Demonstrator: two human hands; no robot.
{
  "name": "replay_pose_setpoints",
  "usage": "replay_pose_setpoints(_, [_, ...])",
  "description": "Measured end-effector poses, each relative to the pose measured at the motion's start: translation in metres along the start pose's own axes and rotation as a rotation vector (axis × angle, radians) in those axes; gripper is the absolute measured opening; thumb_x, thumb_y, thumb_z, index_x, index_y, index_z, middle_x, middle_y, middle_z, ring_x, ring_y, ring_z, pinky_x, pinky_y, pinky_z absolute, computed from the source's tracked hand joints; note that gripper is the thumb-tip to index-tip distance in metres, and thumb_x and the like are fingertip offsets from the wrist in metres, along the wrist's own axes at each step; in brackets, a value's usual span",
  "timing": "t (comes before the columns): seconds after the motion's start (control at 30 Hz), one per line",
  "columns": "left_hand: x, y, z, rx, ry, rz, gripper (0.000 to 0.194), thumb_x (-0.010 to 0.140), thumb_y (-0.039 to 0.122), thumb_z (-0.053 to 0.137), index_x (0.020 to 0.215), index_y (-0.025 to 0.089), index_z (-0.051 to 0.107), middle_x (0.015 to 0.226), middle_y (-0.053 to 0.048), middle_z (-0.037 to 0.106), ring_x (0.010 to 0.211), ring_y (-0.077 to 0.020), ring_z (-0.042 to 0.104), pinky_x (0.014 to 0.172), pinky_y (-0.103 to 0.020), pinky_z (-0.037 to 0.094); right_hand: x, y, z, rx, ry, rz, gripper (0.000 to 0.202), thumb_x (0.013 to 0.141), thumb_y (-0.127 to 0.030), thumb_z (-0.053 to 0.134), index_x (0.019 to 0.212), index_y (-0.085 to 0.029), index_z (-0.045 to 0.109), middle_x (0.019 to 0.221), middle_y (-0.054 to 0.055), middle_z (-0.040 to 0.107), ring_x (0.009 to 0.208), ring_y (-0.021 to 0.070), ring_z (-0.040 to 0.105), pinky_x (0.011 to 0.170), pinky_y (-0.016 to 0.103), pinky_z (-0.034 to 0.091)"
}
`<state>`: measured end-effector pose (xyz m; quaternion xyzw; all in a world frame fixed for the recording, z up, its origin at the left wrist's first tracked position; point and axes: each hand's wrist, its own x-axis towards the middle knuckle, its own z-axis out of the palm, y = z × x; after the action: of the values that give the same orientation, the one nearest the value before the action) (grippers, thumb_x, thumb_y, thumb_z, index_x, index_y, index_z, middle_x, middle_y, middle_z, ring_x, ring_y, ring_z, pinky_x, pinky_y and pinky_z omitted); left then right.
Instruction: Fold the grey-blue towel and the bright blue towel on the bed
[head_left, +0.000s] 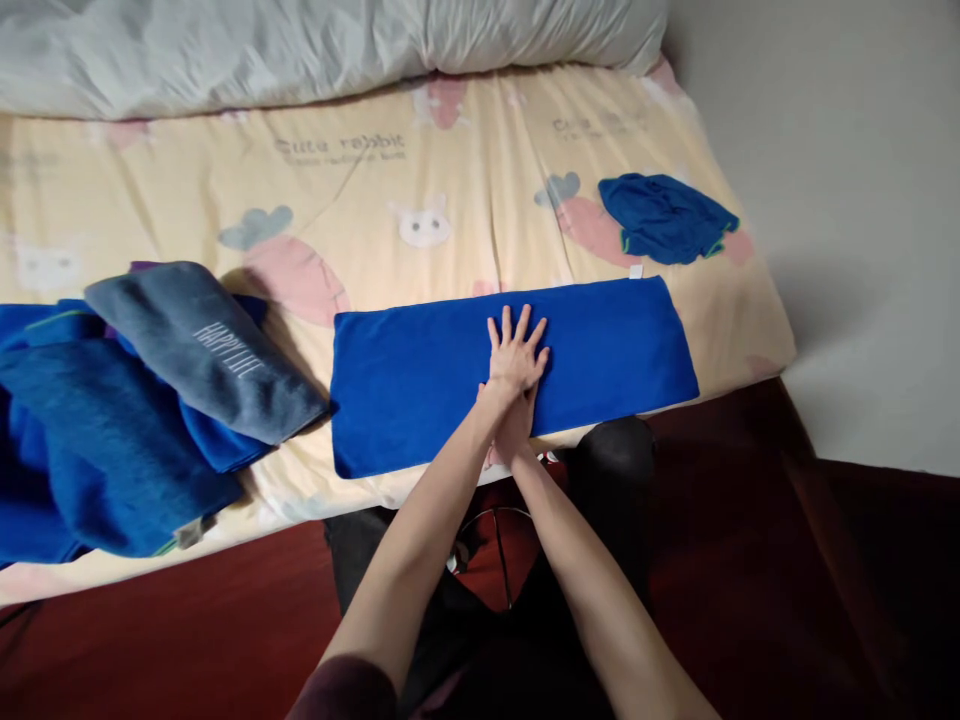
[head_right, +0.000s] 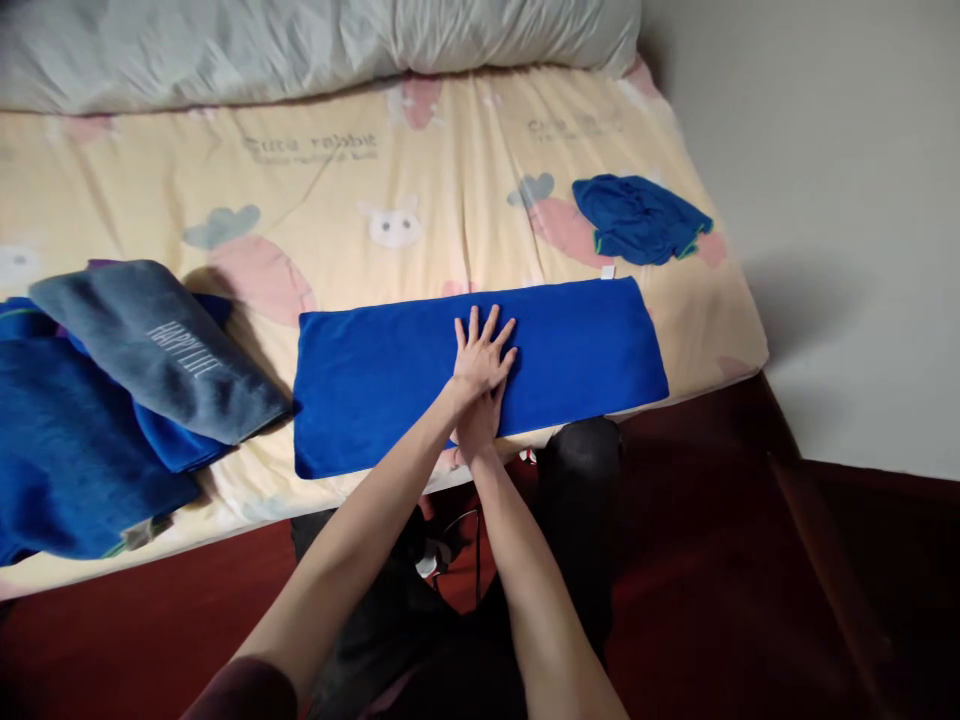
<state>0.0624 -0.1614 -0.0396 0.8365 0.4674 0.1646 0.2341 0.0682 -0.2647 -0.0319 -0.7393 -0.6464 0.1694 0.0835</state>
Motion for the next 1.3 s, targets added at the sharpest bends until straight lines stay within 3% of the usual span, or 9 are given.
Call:
replay_pose_setpoints(0.07, [0.011,-0.022,0.005,-0.027,0.026,-0.025,0.068,0.109,0.053,0.044,0.172,0.028,0.041,0.185,-0.004,0.013,0.171,-0.0419,-0.010,0.130,-0.077,-0.017,-0.001,-0.001,-0.003,-0.003,-0.035,-0.031,0.067,0.106,-0.037,0.049,0.171,-0.019,0.045,0.175,0.013,0.040,0.170,0.0397,0.020,0.140,0.070,0.000])
replay_pose_setpoints(0.17, [0.004,-0.059,-0.010,-0.025,0.068,0.019,0.067,0.110,0.054,0.042,0.171,0.028,0.042,0.184,-0.004,0.017,0.173,-0.0359,0.001,0.135,-0.069,-0.012,-0.002,-0.003,-0.005,0.034,0.022,-0.013,0.068,0.108,-0.039,0.041,0.172,-0.018,0.041,0.178,0.012,0.032,0.172,0.0378,0.013,0.139,0.071,0.000])
replay_pose_setpoints(0.33, [-0.031,-0.112,-0.066,0.110,0.059,0.024,0.069,0.111,0.057,0.038,0.170,0.023,0.044,0.183,-0.008,0.023,0.172,-0.0335,0.014,0.139,-0.061,0.002,-0.002,-0.006,-0.006,0.046,0.067,0.007,0.069,0.112,-0.044,0.023,0.175,-0.017,0.033,0.184,0.009,0.013,0.173,0.0327,0.006,0.139,0.068,0.004])
replay_pose_setpoints(0.63, [-0.082,-0.193,-0.144,0.225,0.106,-0.209,0.071,0.111,0.057,0.033,0.170,0.018,0.044,0.182,-0.012,0.025,0.171,-0.0357,0.018,0.138,-0.061,0.008,-0.003,-0.004,-0.004,0.153,0.129,-0.012,0.069,0.111,-0.046,0.025,0.176,-0.020,0.032,0.183,0.010,0.020,0.173,0.0347,0.008,0.137,0.073,0.002])
replay_pose_setpoints(0.77, [-0.113,-0.193,-0.161,0.232,0.110,-0.225,0.070,0.112,0.053,0.031,0.169,0.014,0.045,0.182,-0.014,0.023,0.171,-0.0347,0.015,0.139,-0.060,0.006,-0.002,-0.005,-0.005,0.076,0.105,0.006,0.070,0.111,-0.044,0.024,0.175,-0.018,0.034,0.183,0.009,0.019,0.173,0.0335,0.007,0.138,0.070,0.004])
replay_pose_setpoints(0.97, [-0.138,-0.167,-0.141,0.241,0.107,-0.191,0.068,0.110,0.052,0.040,0.170,0.019,0.044,0.183,-0.012,0.022,0.172,-0.0363,0.011,0.139,-0.063,0.007,-0.002,-0.006,-0.005,-0.020,0.103,0.018,0.066,0.112,-0.038,0.031,0.175,-0.017,0.032,0.185,0.011,0.014,0.173,0.0325,0.009,0.138,0.068,0.008])
replay_pose_setpoints(1.07, [-0.133,-0.188,-0.140,0.231,0.147,-0.275,0.070,0.110,0.055,0.041,0.169,0.019,0.045,0.182,-0.013,0.023,0.171,-0.0350,0.015,0.139,-0.062,0.010,-0.002,-0.006,-0.004,-0.031,0.147,0.013,0.063,0.113,-0.037,0.033,0.173,-0.017,0.037,0.184,0.013,0.020,0.172,0.0320,0.014,0.137,0.066,0.010])
replay_pose_setpoints(1.2, [-0.125,-0.228,-0.160,0.220,0.164,-0.333,0.071,0.111,0.055,0.037,0.169,0.016,0.043,0.181,-0.014,0.026,0.171,-0.0319,0.019,0.139,-0.058,0.012,-0.002,-0.006,-0.001,-0.022,0.174,-0.004,0.063,0.113,-0.038,0.034,0.172,-0.017,0.038,0.183,0.014,0.022,0.172,0.0321,0.016,0.137,0.066,0.011])
replay_pose_setpoints(1.3, [-0.130,-0.227,-0.169,0.216,0.173,-0.368,0.072,0.112,0.053,0.033,0.170,0.011,0.041,0.181,-0.017,0.024,0.172,-0.0326,0.015,0.138,-0.060,0.011,-0.001,-0.005,0.000,-0.009,0.194,0.001,0.063,0.113,-0.039,0.034,0.172,-0.017,0.040,0.182,0.014,0.024,0.171,0.0319,0.017,0.137,0.065,0.010])
